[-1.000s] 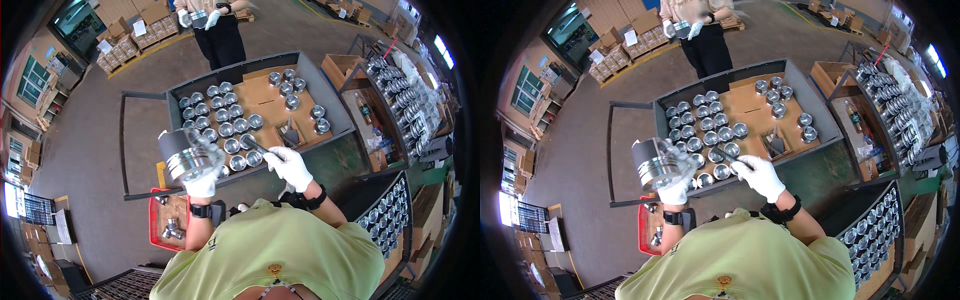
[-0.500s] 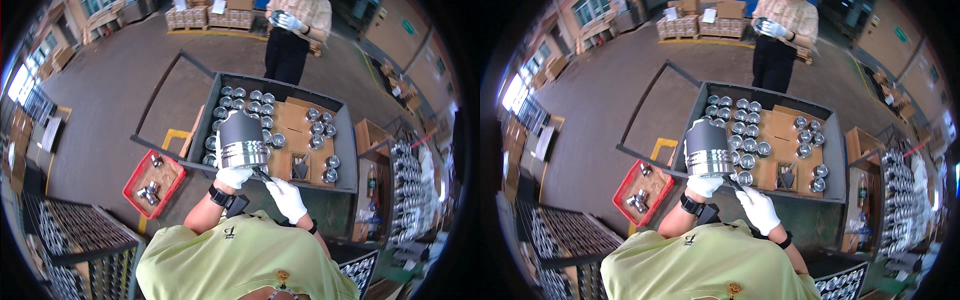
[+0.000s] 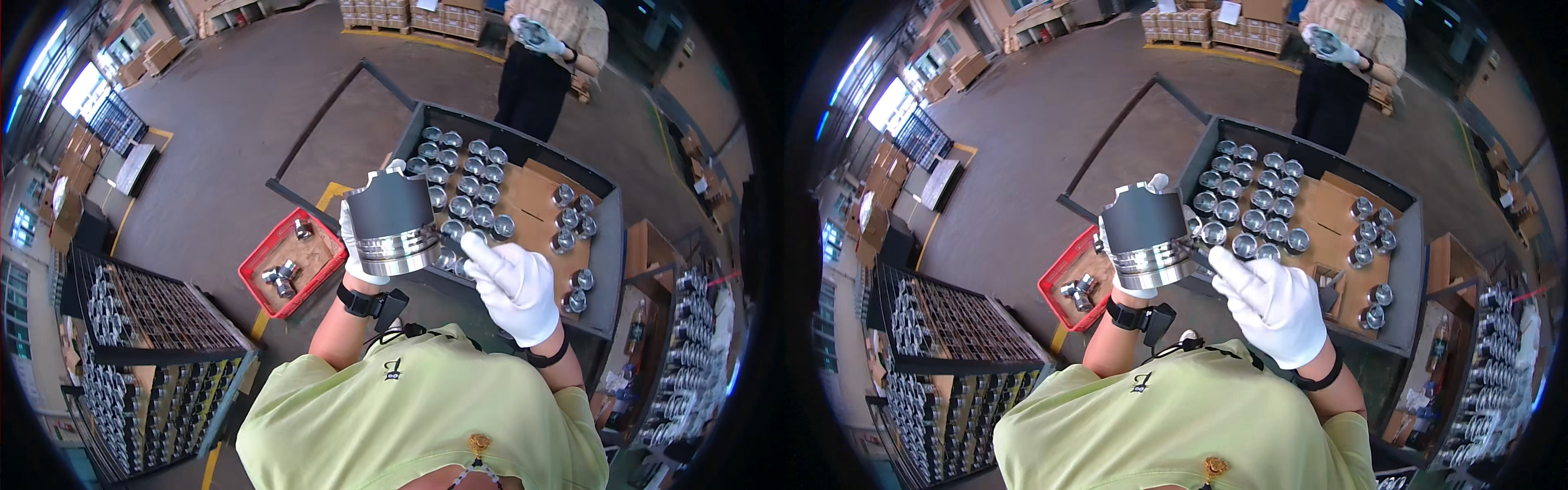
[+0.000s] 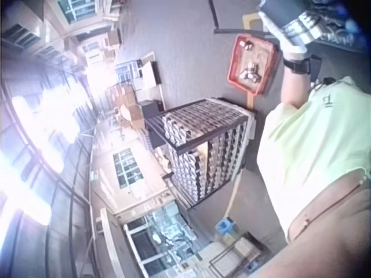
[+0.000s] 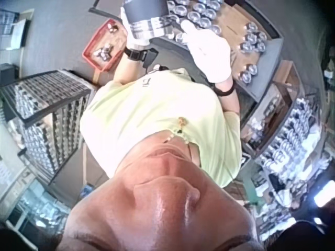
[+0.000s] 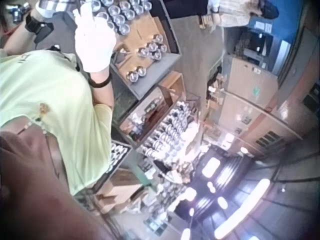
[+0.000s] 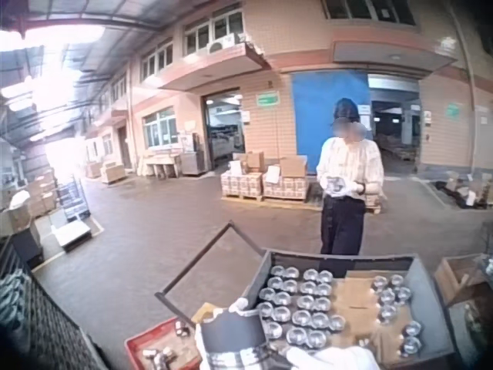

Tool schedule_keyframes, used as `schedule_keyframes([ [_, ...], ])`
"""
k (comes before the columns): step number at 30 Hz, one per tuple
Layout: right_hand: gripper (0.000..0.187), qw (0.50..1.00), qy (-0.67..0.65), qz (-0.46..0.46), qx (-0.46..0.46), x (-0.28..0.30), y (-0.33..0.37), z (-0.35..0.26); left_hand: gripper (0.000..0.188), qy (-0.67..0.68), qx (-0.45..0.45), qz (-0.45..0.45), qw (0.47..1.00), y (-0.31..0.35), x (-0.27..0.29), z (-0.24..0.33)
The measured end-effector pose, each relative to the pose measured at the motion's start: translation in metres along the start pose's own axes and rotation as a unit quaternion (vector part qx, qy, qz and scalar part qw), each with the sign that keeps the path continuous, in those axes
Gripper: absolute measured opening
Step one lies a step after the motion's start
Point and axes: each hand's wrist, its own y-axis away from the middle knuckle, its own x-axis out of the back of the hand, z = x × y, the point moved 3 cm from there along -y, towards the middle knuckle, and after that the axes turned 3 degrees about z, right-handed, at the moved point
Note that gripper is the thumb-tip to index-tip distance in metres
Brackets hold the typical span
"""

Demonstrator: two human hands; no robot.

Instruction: Inspecting and sorting metallic engine pistons from an industrial cart onto a quality control table.

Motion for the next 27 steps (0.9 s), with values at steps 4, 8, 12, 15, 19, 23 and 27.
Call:
schedule_keyframes([
  [4, 0.044, 0.986, -0.148, -0.077, -0.016, -0.011, -0.002, -0.002, 0.034, 0.613, 0.08, -0.079, 0.782, 0.006, 0.031, 0.02],
  [8, 0.038, 0.981, -0.104, -0.075, -0.146, -0.037, 0.02, 0.025, 0.045, 0.596, 0.152, 0.102, 0.782, 0.03, 0.098, -0.035],
  [12, 0.029, 0.887, -0.248, -0.018, -0.388, -0.063, 0.068, 0.069, 0.042, 0.533, 0.306, 0.262, 0.744, 0.06, 0.14, -0.084],
  [15, 0.027, 0.866, -0.212, -0.068, -0.448, -0.08, 0.069, 0.075, 0.042, 0.498, 0.309, 0.304, 0.751, 0.09, 0.187, -0.135],
  [19, 0.027, 0.866, -0.219, -0.068, -0.444, -0.1, 0.062, 0.066, 0.051, 0.474, 0.334, 0.436, 0.688, 0.128, 0.257, -0.201],
  [23, 0.027, 0.864, -0.22, -0.078, -0.446, -0.11, 0.061, 0.062, 0.072, 0.45, 0.291, 0.544, 0.646, 0.142, 0.347, -0.262],
  [27, 0.028, 0.87, -0.175, -0.108, -0.448, -0.127, 0.059, 0.049, 0.057, 0.242, 0.501, 0.485, 0.674, 0.125, 0.352, -0.269],
])
